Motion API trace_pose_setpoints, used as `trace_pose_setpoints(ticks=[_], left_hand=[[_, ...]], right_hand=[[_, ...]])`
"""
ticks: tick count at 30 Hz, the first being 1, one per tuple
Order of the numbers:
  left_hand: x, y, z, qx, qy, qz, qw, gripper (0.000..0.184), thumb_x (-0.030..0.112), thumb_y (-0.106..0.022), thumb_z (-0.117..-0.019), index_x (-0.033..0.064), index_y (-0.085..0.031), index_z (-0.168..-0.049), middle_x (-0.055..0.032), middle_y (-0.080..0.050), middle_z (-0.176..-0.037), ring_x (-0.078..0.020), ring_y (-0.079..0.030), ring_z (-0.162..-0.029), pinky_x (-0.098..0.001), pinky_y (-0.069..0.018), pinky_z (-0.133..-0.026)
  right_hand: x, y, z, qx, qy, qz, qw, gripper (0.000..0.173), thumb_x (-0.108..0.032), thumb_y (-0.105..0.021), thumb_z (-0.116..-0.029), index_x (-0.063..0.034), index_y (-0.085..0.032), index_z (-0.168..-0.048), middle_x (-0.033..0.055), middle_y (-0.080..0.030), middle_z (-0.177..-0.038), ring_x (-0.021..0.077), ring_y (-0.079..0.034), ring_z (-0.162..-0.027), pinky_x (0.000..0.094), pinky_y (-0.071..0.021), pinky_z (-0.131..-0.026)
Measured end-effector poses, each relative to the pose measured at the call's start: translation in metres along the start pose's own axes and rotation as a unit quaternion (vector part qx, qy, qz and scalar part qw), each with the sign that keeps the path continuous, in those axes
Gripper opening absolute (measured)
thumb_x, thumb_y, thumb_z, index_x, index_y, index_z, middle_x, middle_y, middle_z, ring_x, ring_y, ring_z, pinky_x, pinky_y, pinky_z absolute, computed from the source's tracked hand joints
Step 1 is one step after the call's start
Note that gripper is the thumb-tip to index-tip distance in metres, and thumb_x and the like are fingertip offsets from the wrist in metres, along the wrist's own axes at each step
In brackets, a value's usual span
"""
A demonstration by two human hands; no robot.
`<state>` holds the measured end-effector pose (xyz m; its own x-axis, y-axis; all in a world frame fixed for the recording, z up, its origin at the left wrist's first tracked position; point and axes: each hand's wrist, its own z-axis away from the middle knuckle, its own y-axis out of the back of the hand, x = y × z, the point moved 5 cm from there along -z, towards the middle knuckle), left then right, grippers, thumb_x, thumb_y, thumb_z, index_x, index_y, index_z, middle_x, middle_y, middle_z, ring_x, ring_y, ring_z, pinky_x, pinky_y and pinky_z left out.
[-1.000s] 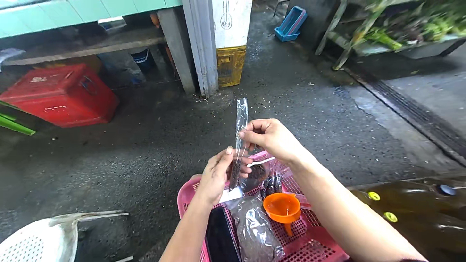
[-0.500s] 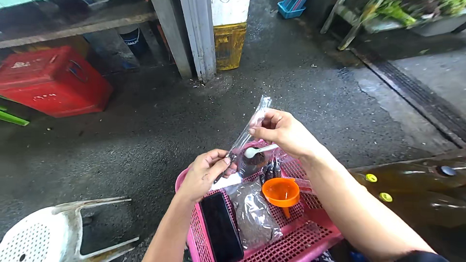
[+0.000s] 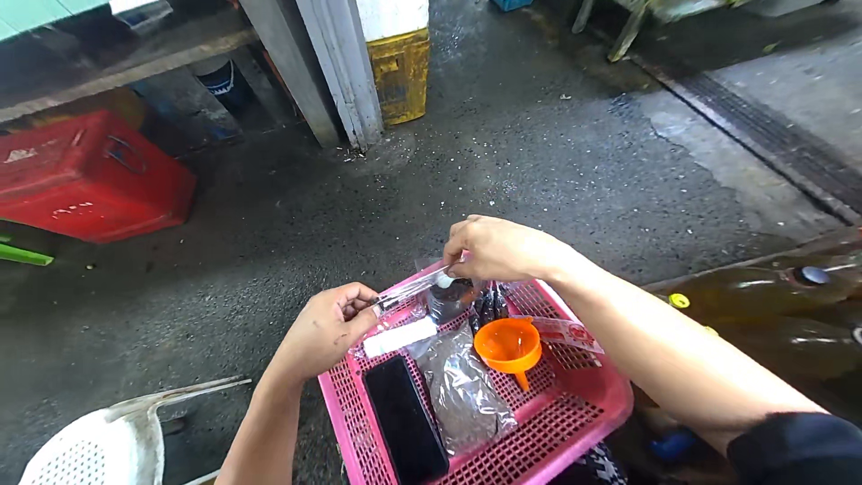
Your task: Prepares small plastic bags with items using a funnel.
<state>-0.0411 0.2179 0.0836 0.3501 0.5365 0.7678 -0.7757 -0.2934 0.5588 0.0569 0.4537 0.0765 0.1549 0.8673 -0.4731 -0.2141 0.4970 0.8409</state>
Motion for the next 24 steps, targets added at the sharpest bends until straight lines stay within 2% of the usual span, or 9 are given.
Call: trace_pose_setpoints(ticks=[2,4,11,19,24], left_hand=[[0.006,0.002,-0.002,-0.007,0.013,-0.045,0.999,0.019,0.024,-0.060,-0.0963,0.0150,-0.071,-0.108,0.0082,-0.069,-0.086,0.0015,-0.064,-0.074,-0.0200,-0.0542,-0.071],[0.012,0.005,-0.003,-0.007,0.014,-0.073,0.997,0.019,0.027,-0.059,-0.0965,0.0158,-0.071,-0.106,0.0084,-0.069,-0.085,0.0016,-0.063,-0.073,-0.0210,-0.0529,-0.070],[0.036,0.017,-0.004,-0.005,0.003,-0.139,0.990,0.015,0.029,-0.060,-0.0959,0.0197,-0.072,-0.097,0.0104,-0.065,-0.079,0.0008,-0.059,-0.070,-0.0247,-0.0484,-0.066],[0.053,0.019,-0.005,-0.007,-0.009,-0.192,0.981,0.015,0.032,-0.059,-0.0963,0.0230,-0.071,-0.092,0.0112,-0.061,-0.073,-0.0013,-0.057,-0.067,-0.0279,-0.0461,-0.063],[0.067,0.018,-0.008,-0.012,-0.008,-0.221,0.975,0.014,0.031,-0.059,-0.0971,0.0233,-0.070,-0.090,0.0102,-0.061,-0.072,-0.0030,-0.057,-0.066,-0.0294,-0.0460,-0.062]], right_hand=[[-0.002,-0.006,-0.006,-0.029,-0.013,0.028,0.999,0.009,-0.027,-0.074,-0.0946,-0.0236,-0.081,-0.097,-0.0004,-0.068,-0.104,0.0221,-0.059,-0.108,0.0445,-0.0506,-0.090],[-0.004,-0.011,-0.010,-0.031,-0.007,0.046,0.998,0.007,-0.027,-0.076,-0.0929,-0.0237,-0.082,-0.095,0.0005,-0.066,-0.104,0.0236,-0.058,-0.108,0.0449,-0.0503,-0.090],[-0.012,-0.010,-0.013,-0.054,-0.011,0.068,0.996,0.009,-0.029,-0.075,-0.0936,-0.0220,-0.081,-0.094,-0.0001,-0.070,-0.099,0.0239,-0.059,-0.106,0.0452,-0.0478,-0.091],[-0.019,-0.011,-0.016,-0.074,-0.017,0.098,0.992,0.006,-0.025,-0.076,-0.0926,-0.0200,-0.079,-0.092,0.0000,-0.071,-0.088,0.0230,-0.064,-0.097,0.0469,-0.0530,-0.083],[-0.023,-0.009,-0.015,-0.076,-0.027,0.091,0.993,0.012,-0.025,-0.079,-0.0896,-0.0196,-0.079,-0.101,0.0037,-0.070,-0.089,0.0254,-0.065,-0.096,0.0486,-0.0541,-0.081]])
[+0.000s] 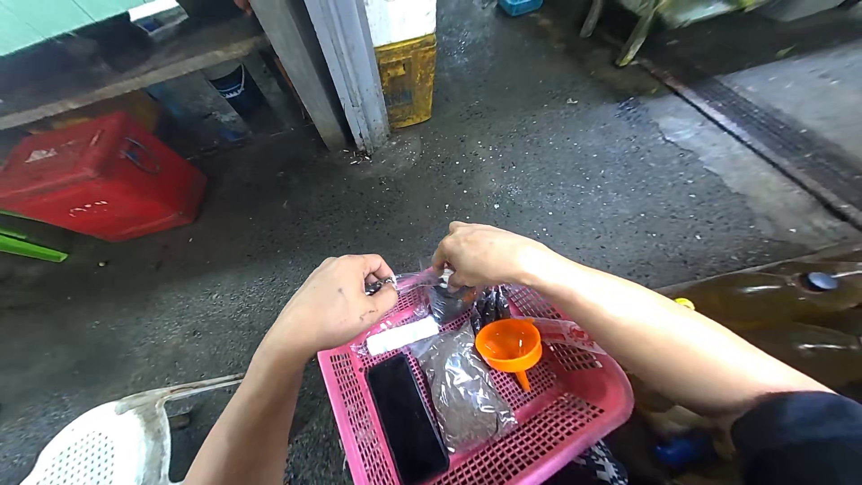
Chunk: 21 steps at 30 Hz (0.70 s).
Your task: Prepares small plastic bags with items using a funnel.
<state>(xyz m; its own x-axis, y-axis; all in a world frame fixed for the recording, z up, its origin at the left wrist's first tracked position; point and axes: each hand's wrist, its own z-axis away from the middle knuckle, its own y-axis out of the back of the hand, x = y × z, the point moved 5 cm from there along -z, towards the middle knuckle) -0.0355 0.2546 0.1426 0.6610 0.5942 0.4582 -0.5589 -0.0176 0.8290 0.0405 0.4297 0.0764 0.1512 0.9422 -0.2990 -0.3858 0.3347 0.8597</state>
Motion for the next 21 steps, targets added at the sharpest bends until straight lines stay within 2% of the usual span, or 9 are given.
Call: trace_pose_setpoints(ticks=[5,11,16,21], left_hand=[[0.011,0.007,0.000,-0.018,-0.002,-0.031,0.999,0.015,0.031,-0.060,-0.0976,0.0226,-0.069,-0.090,0.0093,-0.061,-0.073,-0.0044,-0.057,-0.067,-0.0313,-0.0459,-0.062],[0.026,0.012,-0.005,-0.037,-0.008,-0.072,0.997,0.017,0.032,-0.059,-0.0977,0.0221,-0.070,-0.090,0.0081,-0.060,-0.073,-0.0065,-0.057,-0.068,-0.0340,-0.0448,-0.063],[0.033,0.017,-0.008,-0.038,-0.013,-0.097,0.994,0.018,0.033,-0.059,-0.0976,0.0231,-0.069,-0.086,0.0082,-0.059,-0.070,-0.0069,-0.057,-0.066,-0.0338,-0.0448,-0.060],[0.021,0.024,-0.004,-0.014,-0.021,-0.084,0.996,0.016,0.031,-0.061,-0.0961,0.0251,-0.069,-0.083,0.0106,-0.056,-0.064,-0.0044,-0.053,-0.059,-0.0302,-0.0425,-0.055]], right_hand=[[0.001,0.003,0.001,0.011,0.008,0.003,1.000,0.012,-0.024,-0.079,-0.0895,-0.0214,-0.079,-0.102,0.0027,-0.071,-0.092,0.0257,-0.065,-0.100,0.0488,-0.0540,-0.082],[0.001,0.010,0.003,-0.001,0.013,-0.004,1.000,0.015,-0.024,-0.078,-0.0912,-0.0194,-0.079,-0.105,0.0053,-0.071,-0.104,0.0278,-0.063,-0.108,0.0503,-0.0535,-0.088],[0.005,0.004,0.000,0.001,0.021,-0.005,1.000,0.009,-0.025,-0.076,-0.0934,-0.0181,-0.080,-0.097,0.0027,-0.072,-0.094,0.0243,-0.065,-0.101,0.0480,-0.0533,-0.085],[0.005,0.005,0.000,0.021,0.058,-0.031,0.998,0.011,-0.024,-0.071,-0.0973,-0.0178,-0.080,-0.097,0.0012,-0.073,-0.093,0.0224,-0.065,-0.099,0.0470,-0.0522,-0.085]])
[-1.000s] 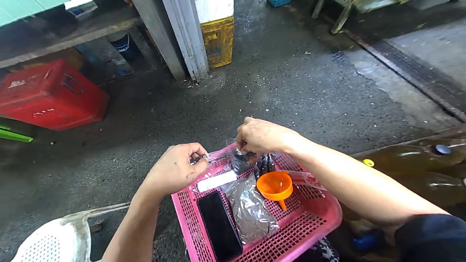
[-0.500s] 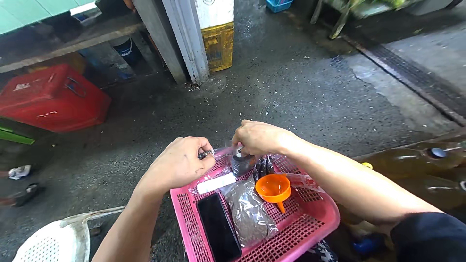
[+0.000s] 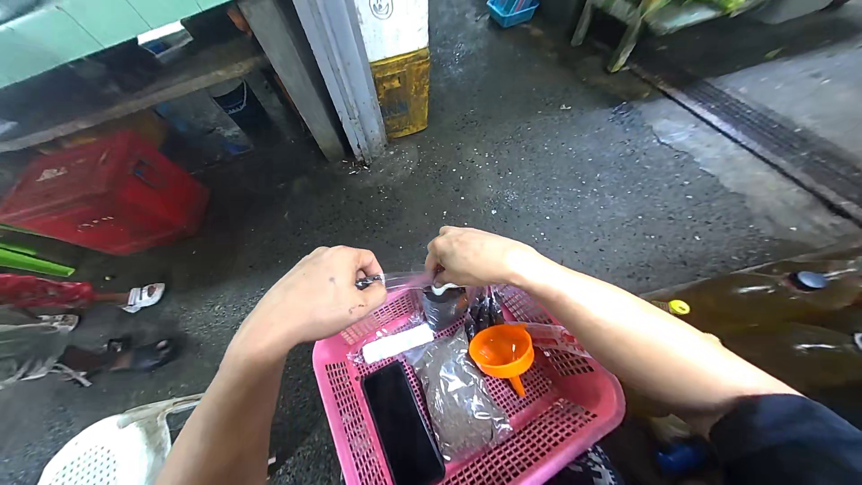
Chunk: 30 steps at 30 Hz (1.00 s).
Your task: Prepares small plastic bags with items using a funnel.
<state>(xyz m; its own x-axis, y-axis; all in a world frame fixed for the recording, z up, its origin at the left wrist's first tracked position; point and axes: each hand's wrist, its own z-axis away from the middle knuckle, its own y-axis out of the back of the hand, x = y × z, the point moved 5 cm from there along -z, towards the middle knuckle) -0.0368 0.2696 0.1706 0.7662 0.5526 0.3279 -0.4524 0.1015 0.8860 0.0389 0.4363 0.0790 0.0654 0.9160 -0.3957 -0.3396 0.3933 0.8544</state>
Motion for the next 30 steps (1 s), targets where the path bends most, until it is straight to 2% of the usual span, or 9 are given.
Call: trace_pose_setpoints(ticks=[6,10,12,14,18,20,26,28,30], left_hand=[[-0.039,-0.022,0.016,0.007,0.023,0.120,0.992,0.015,0.030,-0.060,-0.0942,0.0203,-0.070,-0.094,0.0102,-0.060,-0.073,-0.0013,-0.054,-0.064,-0.0257,-0.0444,-0.060],[-0.064,-0.063,0.026,0.042,-0.013,0.329,0.943,0.015,0.019,-0.058,-0.0963,0.0119,-0.070,-0.102,0.0067,-0.070,-0.082,-0.0025,-0.067,-0.072,-0.0212,-0.0578,-0.069],[-0.068,-0.082,0.026,0.053,-0.041,0.421,0.904,0.016,0.016,-0.058,-0.0985,0.0079,-0.069,-0.107,0.0025,-0.072,-0.088,-0.0072,-0.070,-0.077,-0.0246,-0.0604,-0.073],[-0.067,-0.094,0.020,0.060,-0.071,0.462,0.882,0.019,0.016,-0.057,-0.1001,0.0062,-0.068,-0.113,0.0001,-0.073,-0.094,-0.0090,-0.071,-0.081,-0.0257,-0.0602,-0.075],[-0.056,-0.106,0.003,0.064,-0.160,0.521,0.836,0.026,0.016,-0.058,-0.1010,0.0010,-0.064,-0.122,-0.0060,-0.073,-0.105,-0.0147,-0.072,-0.092,-0.0314,-0.0607,-0.083],[-0.047,-0.110,-0.004,0.050,-0.200,0.549,0.810,0.032,0.019,-0.061,-0.1002,-0.0002,-0.062,-0.126,-0.0072,-0.072,-0.109,-0.0163,-0.071,-0.097,-0.0333,-0.0602,-0.087],[-0.020,-0.108,-0.018,0.021,-0.300,0.607,0.736,0.047,0.032,-0.069,-0.0973,0.0005,-0.060,-0.131,-0.0094,-0.071,-0.119,-0.0195,-0.069,-0.109,-0.0379,-0.0563,-0.097],[-0.012,-0.100,-0.018,0.023,-0.327,0.625,0.708,0.051,0.042,-0.065,-0.0991,0.0046,-0.062,-0.133,-0.0094,-0.070,-0.123,-0.0209,-0.067,-0.114,-0.0401,-0.0536,-0.102],[-0.005,-0.090,-0.017,0.030,-0.346,0.635,0.690,0.057,0.051,-0.058,-0.1011,0.0061,-0.062,-0.135,-0.0094,-0.069,-0.127,-0.0210,-0.066,-0.118,-0.0396,-0.0529,-0.103]], right_hand=[[0.005,0.012,0.002,0.044,0.040,-0.033,0.998,0.011,-0.025,-0.073,-0.0959,-0.0178,-0.081,-0.095,0.0025,-0.070,-0.097,0.0220,-0.064,-0.100,0.0454,-0.0531,-0.086],[0.004,0.045,0.016,0.089,0.114,-0.074,0.987,0.010,-0.024,-0.076,-0.0934,-0.0148,-0.080,-0.093,0.0035,-0.070,-0.104,0.0211,-0.063,-0.105,0.0441,-0.0519,-0.092],[0.001,0.066,0.025,0.110,0.146,-0.083,0.980,0.011,-0.028,-0.075,-0.0940,-0.0167,-0.078,-0.094,-0.0009,-0.070,-0.104,0.0128,-0.065,-0.100,0.0375,-0.0543,-0.087],[-0.007,0.086,0.034,0.142,0.173,-0.077,0.971,0.013,-0.030,-0.075,-0.0940,-0.0177,-0.077,-0.093,-0.0050,-0.070,-0.095,0.0066,-0.065,-0.089,0.0306,-0.0552,-0.078],[-0.034,0.120,0.056,0.186,0.199,-0.011,0.962,0.017,-0.036,-0.071,-0.0962,-0.0206,-0.076,-0.092,-0.0097,-0.068,-0.083,0.0000,-0.060,-0.069,0.0218,-0.0505,-0.060],[-0.046,0.134,0.067,0.205,0.220,0.009,0.954,0.018,-0.037,-0.070,-0.0966,-0.0204,-0.076,-0.091,-0.0105,-0.066,-0.080,-0.0018,-0.054,-0.062,0.0186,-0.0439,-0.053],[-0.070,0.165,0.088,0.257,0.245,0.061,0.933,0.030,-0.043,-0.067,-0.0976,-0.0185,-0.073,-0.082,-0.0104,-0.062,-0.073,-0.0033,-0.047,-0.056,0.0170,-0.0356,-0.047],[-0.077,0.171,0.094,0.272,0.247,0.070,0.927,0.030,-0.043,-0.066,-0.0980,-0.0180,-0.072,-0.082,-0.0101,-0.061,-0.073,-0.0032,-0.049,-0.058,0.0167,-0.0372,-0.048],[-0.083,0.175,0.099,0.290,0.247,0.081,0.921,0.025,-0.039,-0.066,-0.0986,-0.0184,-0.073,-0.087,-0.0107,-0.064,-0.078,-0.0044,-0.056,-0.066,0.0149,-0.0454,-0.055]])
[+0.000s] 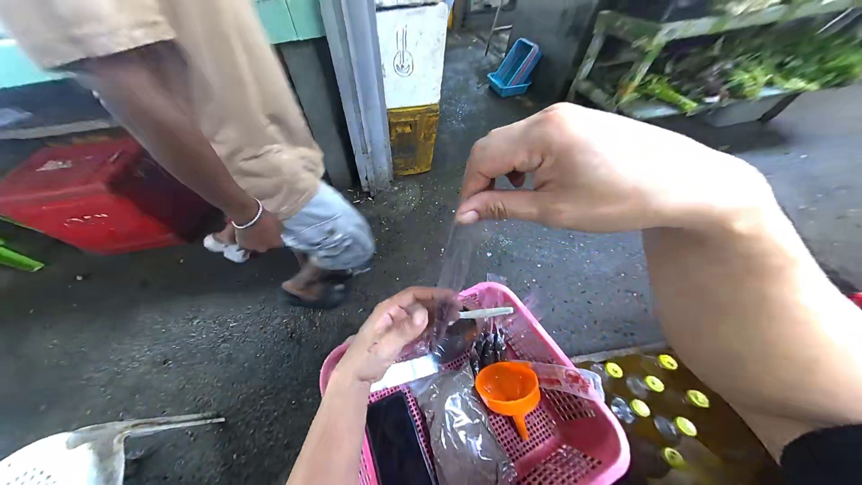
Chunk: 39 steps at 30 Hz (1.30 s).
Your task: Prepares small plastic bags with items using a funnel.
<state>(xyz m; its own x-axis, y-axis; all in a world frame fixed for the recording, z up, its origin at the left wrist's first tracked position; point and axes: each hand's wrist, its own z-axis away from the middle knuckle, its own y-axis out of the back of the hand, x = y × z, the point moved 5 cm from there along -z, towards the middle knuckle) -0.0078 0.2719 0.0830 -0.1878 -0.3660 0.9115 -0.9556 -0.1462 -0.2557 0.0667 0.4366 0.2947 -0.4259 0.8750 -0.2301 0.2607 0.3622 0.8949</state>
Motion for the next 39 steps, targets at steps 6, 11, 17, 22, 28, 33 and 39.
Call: trace_pose_setpoints(ticks=[6,11,17,22,28,33,39], left_hand=[[0.018,-0.009,-0.015,0.041,-0.005,0.016,0.999,0.060,0.052,-0.049,-0.1043,0.0004,-0.063,-0.132,-0.0117,-0.071,-0.125,-0.0227,-0.068,-0.116,-0.0407,-0.0534,-0.104],[0.021,-0.011,-0.022,0.099,-0.024,-0.120,0.988,0.030,0.021,-0.048,-0.1087,0.0000,-0.068,-0.116,-0.0053,-0.075,-0.099,-0.0131,-0.071,-0.096,-0.0328,-0.0572,-0.092],[-0.019,0.006,0.002,0.183,0.000,-0.124,0.975,0.025,0.016,-0.050,-0.1078,0.0036,-0.071,-0.101,-0.0034,-0.072,-0.082,-0.0115,-0.070,-0.079,-0.0299,-0.0598,-0.080],[-0.042,-0.006,0.007,0.217,0.015,-0.187,0.958,0.019,0.017,-0.057,-0.1045,0.0048,-0.070,-0.100,0.0016,-0.072,-0.084,-0.0066,-0.069,-0.076,-0.0245,-0.0598,-0.074],[-0.054,-0.016,0.010,0.131,-0.012,-0.277,0.952,0.025,0.036,-0.064,-0.1012,0.0130,-0.074,-0.102,0.0072,-0.074,-0.092,-0.0001,-0.070,-0.083,-0.0205,-0.0610,-0.076],[-0.045,-0.017,0.009,0.071,-0.001,-0.334,0.940,0.037,0.043,-0.044,-0.1083,0.0136,-0.066,-0.101,0.0066,-0.067,-0.081,0.0066,-0.062,-0.073,-0.0115,-0.0528,-0.068],[-0.050,-0.020,0.002,0.039,0.016,-0.309,0.950,0.044,0.048,-0.033,-0.1092,0.0138,-0.059,-0.099,0.0048,-0.064,-0.081,0.0030,-0.063,-0.073,-0.0149,-0.0541,-0.067]], right_hand=[[-0.004,0.000,-0.007,0.063,-0.028,-0.005,0.998,0.019,-0.035,-0.067,-0.0986,-0.0178,-0.073,-0.094,-0.0109,-0.066,-0.083,-0.0052,-0.059,-0.072,0.0141,-0.0493,-0.062],[0.012,-0.026,-0.004,0.099,-0.070,-0.018,0.992,0.023,-0.040,-0.069,-0.0964,-0.0173,-0.074,-0.100,-0.0070,-0.067,-0.091,-0.0009,-0.061,-0.078,0.0176,-0.0520,-0.066],[0.023,-0.065,0.049,0.217,-0.100,-0.086,0.967,0.069,-0.042,-0.068,-0.0972,-0.0029,-0.044,-0.149,0.0086,-0.062,-0.127,0.0112,-0.065,-0.092,0.0261,-0.0573,-0.073],[0.040,-0.146,0.085,0.130,-0.218,-0.304,0.918,0.078,-0.038,-0.076,-0.0901,-0.0112,-0.041,-0.154,-0.0010,-0.067,-0.097,0.0101,-0.065,-0.076,0.0268,-0.0583,-0.063],[0.023,-0.178,0.104,0.172,-0.195,-0.378,0.888,0.020,-0.018,-0.066,-0.1005,-0.0028,-0.078,-0.095,0.0003,-0.072,-0.089,0.0012,-0.065,-0.082,0.0190,-0.0553,-0.074],[0.028,-0.156,0.111,0.254,-0.173,-0.337,0.890,0.019,-0.013,-0.068,-0.0988,0.0027,-0.078,-0.095,0.0063,-0.072,-0.086,0.0044,-0.065,-0.084,0.0199,-0.0544,-0.077],[0.037,-0.159,0.119,0.304,-0.178,-0.355,0.866,0.017,-0.011,-0.068,-0.0983,0.0043,-0.076,-0.094,0.0051,-0.072,-0.086,0.0035,-0.066,-0.082,0.0194,-0.0568,-0.074]])
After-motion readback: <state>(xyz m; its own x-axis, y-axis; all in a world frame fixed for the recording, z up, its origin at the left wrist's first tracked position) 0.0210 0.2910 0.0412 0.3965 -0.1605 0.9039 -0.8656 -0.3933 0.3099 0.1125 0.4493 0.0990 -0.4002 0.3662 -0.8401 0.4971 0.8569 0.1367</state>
